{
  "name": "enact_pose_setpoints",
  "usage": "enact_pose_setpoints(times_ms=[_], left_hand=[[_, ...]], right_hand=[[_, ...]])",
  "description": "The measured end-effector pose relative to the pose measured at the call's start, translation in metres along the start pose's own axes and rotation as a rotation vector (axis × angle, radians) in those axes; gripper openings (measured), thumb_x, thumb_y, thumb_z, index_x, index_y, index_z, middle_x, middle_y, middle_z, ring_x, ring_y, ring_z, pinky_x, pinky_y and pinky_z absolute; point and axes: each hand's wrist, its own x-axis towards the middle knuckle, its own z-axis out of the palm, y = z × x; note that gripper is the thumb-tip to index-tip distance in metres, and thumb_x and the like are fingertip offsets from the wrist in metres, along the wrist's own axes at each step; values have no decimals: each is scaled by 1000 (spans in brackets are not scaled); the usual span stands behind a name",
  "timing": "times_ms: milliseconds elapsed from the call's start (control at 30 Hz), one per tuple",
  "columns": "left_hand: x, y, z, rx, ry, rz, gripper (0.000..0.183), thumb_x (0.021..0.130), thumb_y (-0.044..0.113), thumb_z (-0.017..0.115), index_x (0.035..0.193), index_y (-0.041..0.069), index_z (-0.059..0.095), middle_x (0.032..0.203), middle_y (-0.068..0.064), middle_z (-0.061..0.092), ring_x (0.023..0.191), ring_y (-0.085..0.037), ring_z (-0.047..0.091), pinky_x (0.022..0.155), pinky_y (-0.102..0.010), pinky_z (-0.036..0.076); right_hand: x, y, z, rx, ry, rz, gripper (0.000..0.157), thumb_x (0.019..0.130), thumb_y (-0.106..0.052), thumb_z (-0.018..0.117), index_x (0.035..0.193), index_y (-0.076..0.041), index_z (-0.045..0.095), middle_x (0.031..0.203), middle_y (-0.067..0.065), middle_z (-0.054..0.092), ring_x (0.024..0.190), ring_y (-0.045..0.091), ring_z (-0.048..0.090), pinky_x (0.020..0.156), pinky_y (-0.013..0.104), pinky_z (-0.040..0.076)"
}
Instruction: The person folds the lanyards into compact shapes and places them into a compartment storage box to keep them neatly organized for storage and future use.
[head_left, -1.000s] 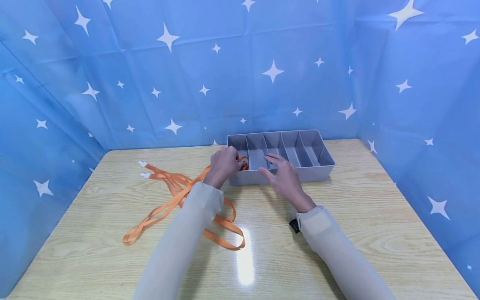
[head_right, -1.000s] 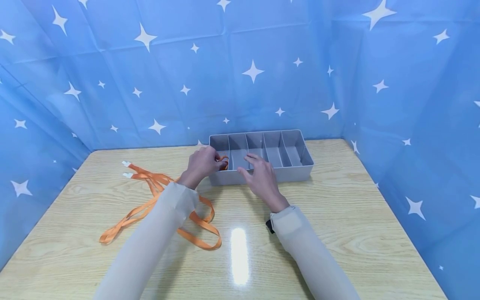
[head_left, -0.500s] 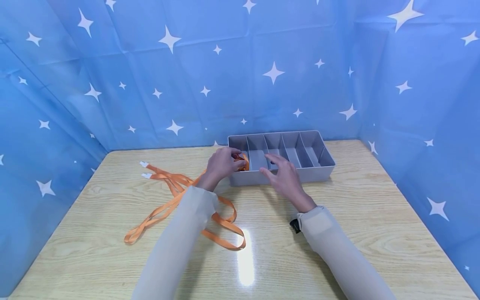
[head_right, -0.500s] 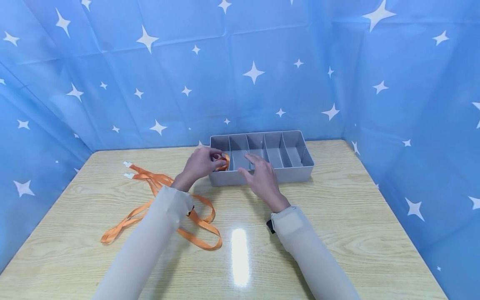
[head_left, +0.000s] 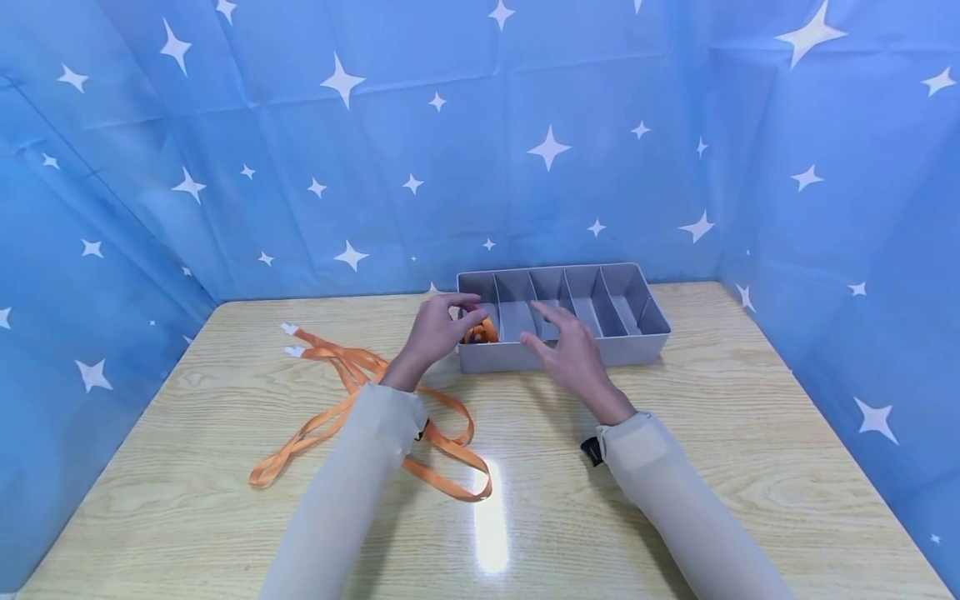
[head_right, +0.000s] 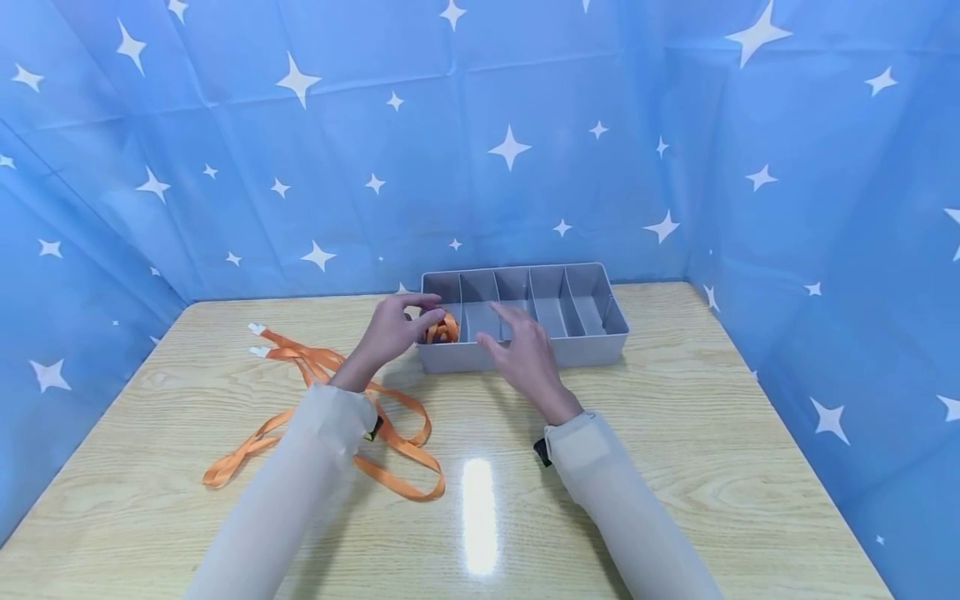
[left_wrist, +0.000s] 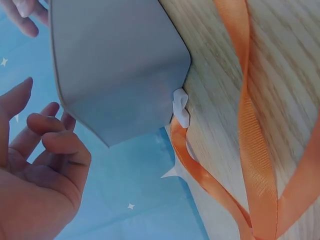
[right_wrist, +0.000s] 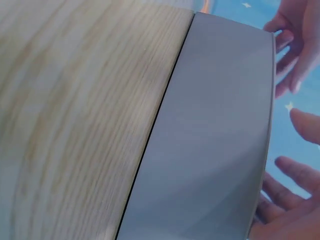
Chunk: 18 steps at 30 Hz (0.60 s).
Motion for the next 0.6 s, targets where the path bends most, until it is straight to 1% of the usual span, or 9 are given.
enact_pose_setpoints(times_ms=[100,133,233,333,367,433,500,600], left_hand=[[-2,0,-3,-33,21,34,33,100,27,63,125,7,69,105,-6,69,64,-18,51,55,-28,40],[-4,0,-5,-49,28,42,33,100,27,62,125,7,69,107,-6,68,63,-17,49,55,-28,40],[-8,1,-10,-128,49,63,32,101,27,60,126,9,69,115,-7,67,54,-15,44,50,-28,39],[-12,2,-15,-197,73,82,30,102,27,59,125,11,69,118,-7,67,42,-15,31,44,-29,34],[-14,3,-17,-211,79,87,30,102,27,59,125,11,70,118,-7,66,41,-14,29,43,-29,33],[-15,1,-20,-218,91,100,30,102,27,58,125,11,70,119,-6,66,41,-13,28,43,-28,32],[-16,-1,-22,-211,97,108,30,102,27,59,125,11,70,118,-6,66,41,-13,28,43,-29,32],[-17,-5,-26,-199,107,104,29,102,26,59,124,11,70,115,-6,66,42,-14,29,43,-28,33]], right_hand=[[0,-2,0,-4,2,-7,55,94,-23,72,143,-5,53,144,19,51,130,38,49,105,56,40],[0,-3,1,-3,5,-11,55,94,-23,72,143,-5,53,144,19,51,130,38,50,105,56,40],[0,-5,1,6,19,-35,55,93,-22,72,143,-6,54,144,19,51,129,38,50,105,57,40],[0,-8,1,26,38,-68,54,93,-21,72,142,-6,54,143,18,53,127,37,52,104,56,41],[0,-9,1,29,44,-80,53,93,-20,72,142,-6,55,142,18,54,126,36,53,103,56,42],[0,-12,2,36,54,-106,51,94,-20,71,141,-6,56,139,17,56,124,35,55,100,54,44],[-2,-15,3,39,60,-129,50,94,-19,71,140,-6,57,134,17,59,118,33,57,94,53,47],[-4,-19,6,48,57,-164,48,94,-17,71,138,-5,58,125,17,62,112,33,58,89,52,49]])
